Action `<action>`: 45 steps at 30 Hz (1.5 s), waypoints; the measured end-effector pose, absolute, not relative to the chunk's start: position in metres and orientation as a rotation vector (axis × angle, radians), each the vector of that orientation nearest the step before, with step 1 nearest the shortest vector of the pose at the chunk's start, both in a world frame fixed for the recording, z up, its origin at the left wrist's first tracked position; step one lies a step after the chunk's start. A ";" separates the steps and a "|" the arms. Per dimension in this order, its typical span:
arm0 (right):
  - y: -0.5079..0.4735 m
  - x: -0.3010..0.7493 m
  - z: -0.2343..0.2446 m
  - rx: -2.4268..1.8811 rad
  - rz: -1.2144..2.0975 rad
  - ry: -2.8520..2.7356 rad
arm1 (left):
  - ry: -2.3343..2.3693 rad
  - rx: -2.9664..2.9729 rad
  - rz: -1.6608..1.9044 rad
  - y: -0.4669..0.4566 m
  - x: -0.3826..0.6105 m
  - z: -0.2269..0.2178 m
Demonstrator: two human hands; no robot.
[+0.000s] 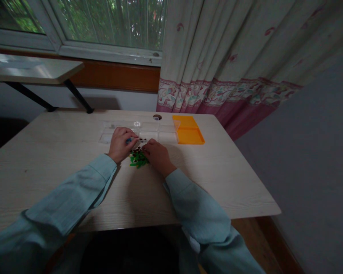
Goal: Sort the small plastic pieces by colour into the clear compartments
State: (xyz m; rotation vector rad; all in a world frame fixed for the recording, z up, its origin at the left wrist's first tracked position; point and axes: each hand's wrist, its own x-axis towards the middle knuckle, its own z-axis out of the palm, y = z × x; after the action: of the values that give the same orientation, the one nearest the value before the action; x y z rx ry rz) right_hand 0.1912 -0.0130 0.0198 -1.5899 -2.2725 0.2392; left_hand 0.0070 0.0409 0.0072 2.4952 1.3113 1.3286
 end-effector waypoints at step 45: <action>-0.011 0.191 0.023 -1.615 0.201 -2.259 | 1.123 2.617 1.193 0.044 0.006 0.001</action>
State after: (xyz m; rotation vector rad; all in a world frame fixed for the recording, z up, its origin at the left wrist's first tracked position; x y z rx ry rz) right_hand 0.1912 -0.0111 0.0230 -1.6154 -2.2590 0.2008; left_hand 0.0062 0.0442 0.0009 2.6171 1.1233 1.1929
